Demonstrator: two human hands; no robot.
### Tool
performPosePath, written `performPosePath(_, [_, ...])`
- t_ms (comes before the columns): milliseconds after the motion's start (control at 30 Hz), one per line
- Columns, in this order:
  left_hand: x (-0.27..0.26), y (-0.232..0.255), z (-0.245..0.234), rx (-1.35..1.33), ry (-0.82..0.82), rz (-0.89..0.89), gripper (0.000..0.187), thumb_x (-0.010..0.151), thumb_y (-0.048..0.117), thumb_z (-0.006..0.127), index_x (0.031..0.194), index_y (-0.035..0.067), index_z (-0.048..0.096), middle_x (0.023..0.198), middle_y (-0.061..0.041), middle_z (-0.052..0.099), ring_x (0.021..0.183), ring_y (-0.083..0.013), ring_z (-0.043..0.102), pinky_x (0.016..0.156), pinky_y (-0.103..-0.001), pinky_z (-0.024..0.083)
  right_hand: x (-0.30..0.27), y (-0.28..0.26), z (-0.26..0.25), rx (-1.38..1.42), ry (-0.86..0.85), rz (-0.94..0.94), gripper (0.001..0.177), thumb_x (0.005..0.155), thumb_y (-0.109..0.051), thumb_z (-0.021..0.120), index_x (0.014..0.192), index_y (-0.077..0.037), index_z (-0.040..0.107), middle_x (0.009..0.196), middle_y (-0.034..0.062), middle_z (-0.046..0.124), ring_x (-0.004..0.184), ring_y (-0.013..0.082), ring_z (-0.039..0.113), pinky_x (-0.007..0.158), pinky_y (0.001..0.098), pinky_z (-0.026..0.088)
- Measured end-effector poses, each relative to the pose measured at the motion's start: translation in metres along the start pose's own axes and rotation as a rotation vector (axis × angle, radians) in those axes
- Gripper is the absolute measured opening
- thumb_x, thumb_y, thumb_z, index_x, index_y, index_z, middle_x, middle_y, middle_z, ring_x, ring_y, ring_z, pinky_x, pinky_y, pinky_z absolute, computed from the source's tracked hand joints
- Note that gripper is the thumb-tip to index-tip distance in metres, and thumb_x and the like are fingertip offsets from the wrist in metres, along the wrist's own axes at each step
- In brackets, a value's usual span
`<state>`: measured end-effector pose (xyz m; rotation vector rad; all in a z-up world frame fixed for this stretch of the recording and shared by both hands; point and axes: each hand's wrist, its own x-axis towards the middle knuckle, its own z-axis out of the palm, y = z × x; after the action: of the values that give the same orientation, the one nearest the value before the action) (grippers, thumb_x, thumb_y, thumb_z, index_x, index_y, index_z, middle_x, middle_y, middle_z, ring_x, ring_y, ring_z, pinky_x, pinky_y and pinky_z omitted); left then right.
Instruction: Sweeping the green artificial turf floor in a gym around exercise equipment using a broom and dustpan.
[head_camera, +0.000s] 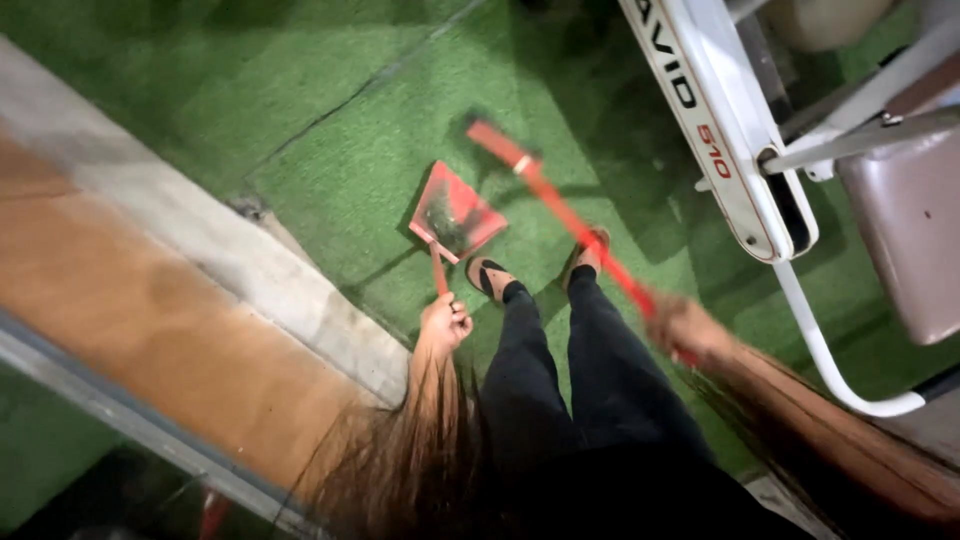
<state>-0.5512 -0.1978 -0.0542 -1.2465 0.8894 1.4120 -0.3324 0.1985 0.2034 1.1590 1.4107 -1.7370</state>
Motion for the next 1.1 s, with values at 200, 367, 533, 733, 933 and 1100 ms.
performPosePath(200, [-0.025, 0.007, 0.041, 0.185, 0.081, 0.051, 0.013, 0.101, 0.027, 0.057, 0.098, 0.017, 0.050, 0.063, 0.004, 0.048, 0.047, -0.0096, 0.040, 0.050, -0.036, 0.044, 0.087, -0.045, -0.085, 0.110, 0.367, -0.105, 0.031, 0.102, -0.017, 0.057, 0.125, 0.004, 0.055, 0.062, 0.0090, 0.052, 0.046, 0.0200, 0.048, 0.040, 0.0344, 0.035])
performPosePath(367, [-0.009, -0.017, 0.083, 0.227, 0.095, 0.103, 0.010, 0.100, 0.023, 0.059, 0.095, 0.016, 0.053, 0.062, 0.004, 0.048, 0.046, -0.0094, 0.039, 0.049, -0.035, 0.042, 0.101, 0.039, -0.060, -0.054, 0.446, -0.139, 0.023, 0.074, -0.003, 0.066, 0.097, -0.001, 0.061, 0.066, 0.0031, 0.060, 0.053, 0.0183, 0.059, 0.044, 0.0372, 0.047])
performPosePath(533, [0.068, -0.061, 0.098, 0.181, 0.136, 0.012, 0.006, 0.098, 0.026, 0.057, 0.092, 0.025, 0.058, 0.058, 0.005, 0.045, 0.043, -0.0086, 0.033, 0.047, -0.031, 0.033, -0.004, 0.076, -0.002, -0.008, 0.075, 0.020, 0.045, 0.096, -0.007, 0.058, 0.136, 0.005, 0.043, 0.061, 0.0131, 0.057, 0.045, 0.0240, 0.056, 0.038, 0.0349, 0.045])
performPosePath(733, [0.034, -0.094, 0.132, 0.108, -0.106, -0.010, 0.007, 0.099, 0.024, 0.060, 0.094, 0.019, 0.060, 0.059, 0.009, 0.043, 0.043, -0.0075, 0.037, 0.049, -0.034, 0.044, -0.035, 0.067, -0.094, 0.261, -0.016, 0.362, 0.069, 0.098, -0.023, 0.060, 0.161, -0.028, 0.032, 0.065, 0.0007, 0.049, 0.043, 0.0135, 0.048, 0.036, 0.0302, 0.040])
performPosePath(933, [0.051, -0.113, 0.128, 0.207, 0.123, -0.029, 0.011, 0.098, 0.026, 0.058, 0.090, 0.022, 0.052, 0.060, 0.006, 0.045, 0.045, -0.0095, 0.036, 0.050, -0.037, 0.045, -0.015, -0.020, -0.131, -0.390, 0.338, 0.077, 0.069, 0.093, -0.011, 0.055, 0.159, -0.022, 0.039, 0.062, 0.0095, 0.060, 0.047, 0.0214, 0.055, 0.040, 0.0373, 0.044])
performPosePath(1100, [0.055, -0.134, 0.141, 0.337, 0.177, 0.104, 0.010, 0.096, 0.022, 0.062, 0.089, 0.021, 0.056, 0.060, 0.004, 0.045, 0.047, -0.0127, 0.040, 0.049, -0.039, 0.044, -0.018, -0.026, -0.081, -0.005, 0.320, 0.242, 0.055, 0.089, -0.004, 0.056, 0.144, -0.012, 0.050, 0.062, 0.0030, 0.055, 0.044, 0.0166, 0.052, 0.037, 0.0341, 0.043])
